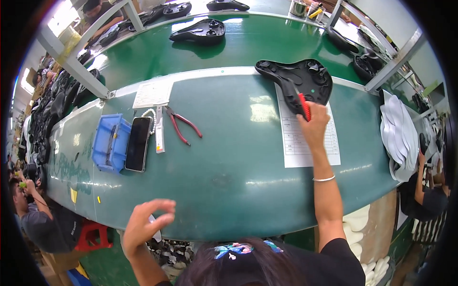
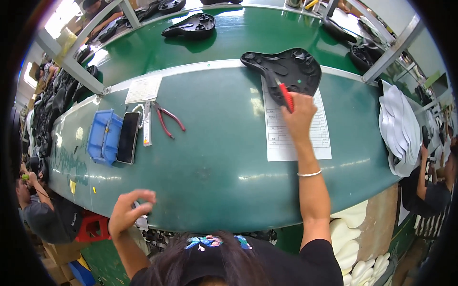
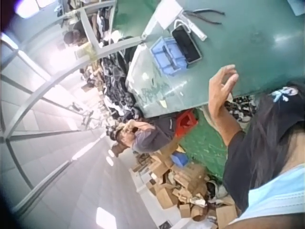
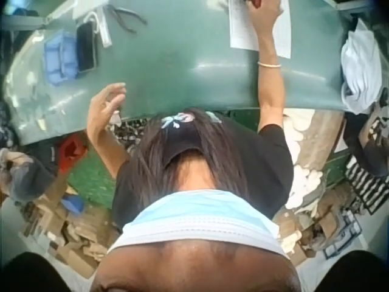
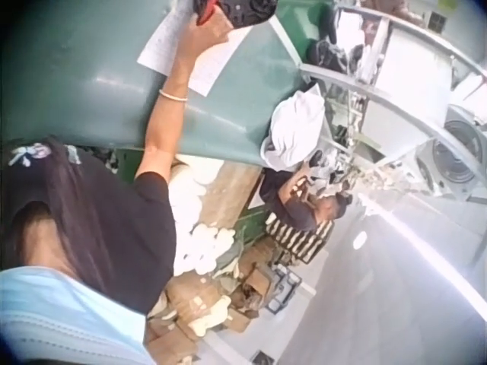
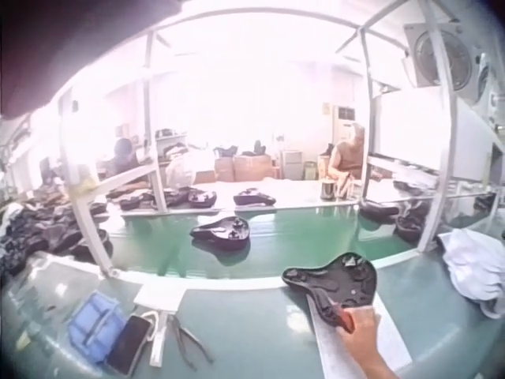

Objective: Trimming excess material from bicycle seats on an assembly line.

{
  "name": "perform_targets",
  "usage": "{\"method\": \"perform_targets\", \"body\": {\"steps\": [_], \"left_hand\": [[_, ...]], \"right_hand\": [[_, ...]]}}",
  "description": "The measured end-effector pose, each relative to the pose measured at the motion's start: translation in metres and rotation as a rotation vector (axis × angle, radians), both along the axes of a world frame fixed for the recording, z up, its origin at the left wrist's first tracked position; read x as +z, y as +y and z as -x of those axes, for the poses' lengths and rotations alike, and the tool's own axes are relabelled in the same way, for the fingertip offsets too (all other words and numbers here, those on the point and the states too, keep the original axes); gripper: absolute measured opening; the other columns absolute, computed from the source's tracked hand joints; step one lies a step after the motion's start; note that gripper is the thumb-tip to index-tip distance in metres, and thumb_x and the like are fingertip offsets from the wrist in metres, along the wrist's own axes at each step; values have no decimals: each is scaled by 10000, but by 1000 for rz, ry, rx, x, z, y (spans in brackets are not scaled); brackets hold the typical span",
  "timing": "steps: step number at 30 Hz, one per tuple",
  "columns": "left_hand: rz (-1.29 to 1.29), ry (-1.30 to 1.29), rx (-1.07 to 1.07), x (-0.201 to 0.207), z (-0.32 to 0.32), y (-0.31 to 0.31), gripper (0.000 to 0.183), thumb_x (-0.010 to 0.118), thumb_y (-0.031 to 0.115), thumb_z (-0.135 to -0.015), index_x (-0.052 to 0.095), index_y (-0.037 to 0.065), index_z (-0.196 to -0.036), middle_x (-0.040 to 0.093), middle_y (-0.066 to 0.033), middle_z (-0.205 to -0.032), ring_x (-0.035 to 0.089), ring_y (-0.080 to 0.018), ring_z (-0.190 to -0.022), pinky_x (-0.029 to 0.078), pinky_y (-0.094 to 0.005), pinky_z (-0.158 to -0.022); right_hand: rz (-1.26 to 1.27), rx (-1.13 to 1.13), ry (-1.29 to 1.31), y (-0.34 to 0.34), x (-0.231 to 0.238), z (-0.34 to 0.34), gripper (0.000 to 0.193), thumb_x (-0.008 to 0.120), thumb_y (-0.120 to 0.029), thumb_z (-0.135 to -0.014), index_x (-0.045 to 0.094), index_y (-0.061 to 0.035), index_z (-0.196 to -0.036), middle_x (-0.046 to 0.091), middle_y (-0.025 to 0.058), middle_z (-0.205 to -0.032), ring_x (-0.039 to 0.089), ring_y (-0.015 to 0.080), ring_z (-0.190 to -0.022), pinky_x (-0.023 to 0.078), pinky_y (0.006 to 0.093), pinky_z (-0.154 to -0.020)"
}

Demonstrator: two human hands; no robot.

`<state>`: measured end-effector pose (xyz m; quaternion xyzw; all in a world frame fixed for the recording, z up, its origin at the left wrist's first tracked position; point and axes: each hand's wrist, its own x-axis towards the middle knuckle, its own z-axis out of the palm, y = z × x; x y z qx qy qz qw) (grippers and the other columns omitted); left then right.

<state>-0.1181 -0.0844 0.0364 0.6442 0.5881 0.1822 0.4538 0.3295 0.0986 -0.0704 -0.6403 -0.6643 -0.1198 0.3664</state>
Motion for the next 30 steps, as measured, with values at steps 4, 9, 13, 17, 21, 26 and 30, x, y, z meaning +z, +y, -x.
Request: {"method": "perform_targets", "body": {"steps": [4, 9, 13, 17, 21, 26, 30], "left_hand": [[79, -335, 107, -42, -55, 47, 323, 654, 241, -876, 617, 7, -1096, 658, -59, -969, 622, -135, -911, 470, -256, -762], [171, -746, 327, -74, -120, 92, 496, 648, 296, -898, 498, -48, -1222, 623, -108, -1035, 598, -156, -916, 468, -268, -781], [258, -618, 366, -76, -135, 102, 659, 660, 346, -875, 393, -68, -1312, 615, -121, -1053, 571, -153, -969, 438, -265, -813], [246, -592, 297, -72, -128, 96, 781, 718, 309, -802, 323, -72, -1358, 625, -100, -1027, 573, -111, -869, 397, -233, -663], [282, -501, 342, -75, -130, 94, 708, 708, 310, -810, 389, -66, -1319, 629, -110, -1033, 594, -129, -865, 446, -245, -703], [245, -859, 428, -55, -93, 102, 589, 718, 335, -807, 496, -33, -1209, 604, -100, -993, 616, -173, -862, 521, -291, -772], [260, -672, 299, -39, -70, 121, 517, 709, 311, -806, 511, -26, -1146, 597, -83, -936, 614, -138, -762, 522, -264, -684]], "right_hand": [[-3, 91, 32, -42, 6, 49, 392, 742, -100, -661, 584, -102, -1020, 557, 76, -918, 505, 280, -903, 360, 409, -786], [340, 216, 538, -133, 41, 106, 308, 710, -140, -771, 574, -15, -1017, 529, 142, -863, 493, 303, -804, 416, 391, -697], [652, 705, 704, -191, 69, 103, 302, 710, -133, -812, 576, -20, -1058, 576, 89, -899, 524, 222, -671, 459, 330, -651], [516, 192, 1136, -183, 80, 65, 322, 656, -181, -890, 512, -43, -1142, 606, 19, -876, 488, 84, -540, 461, 230, -518], [459, 153, 1278, -154, 40, 61, 279, 590, -175, -930, 478, -46, -1150, 540, 1, -761, 480, 55, -548, 446, 215, -494], [776, 432, 909, -155, 48, 70, 380, 639, -128, -876, 521, -7, -1216, 574, 46, -778, 575, 121, -612, 485, 249, -549], [335, 758, 268, -131, 60, 76, 606, 715, -137, -795, 479, -100, -1352, 587, 96, -777, 576, 235, -596, 479, 275, -532]]}}
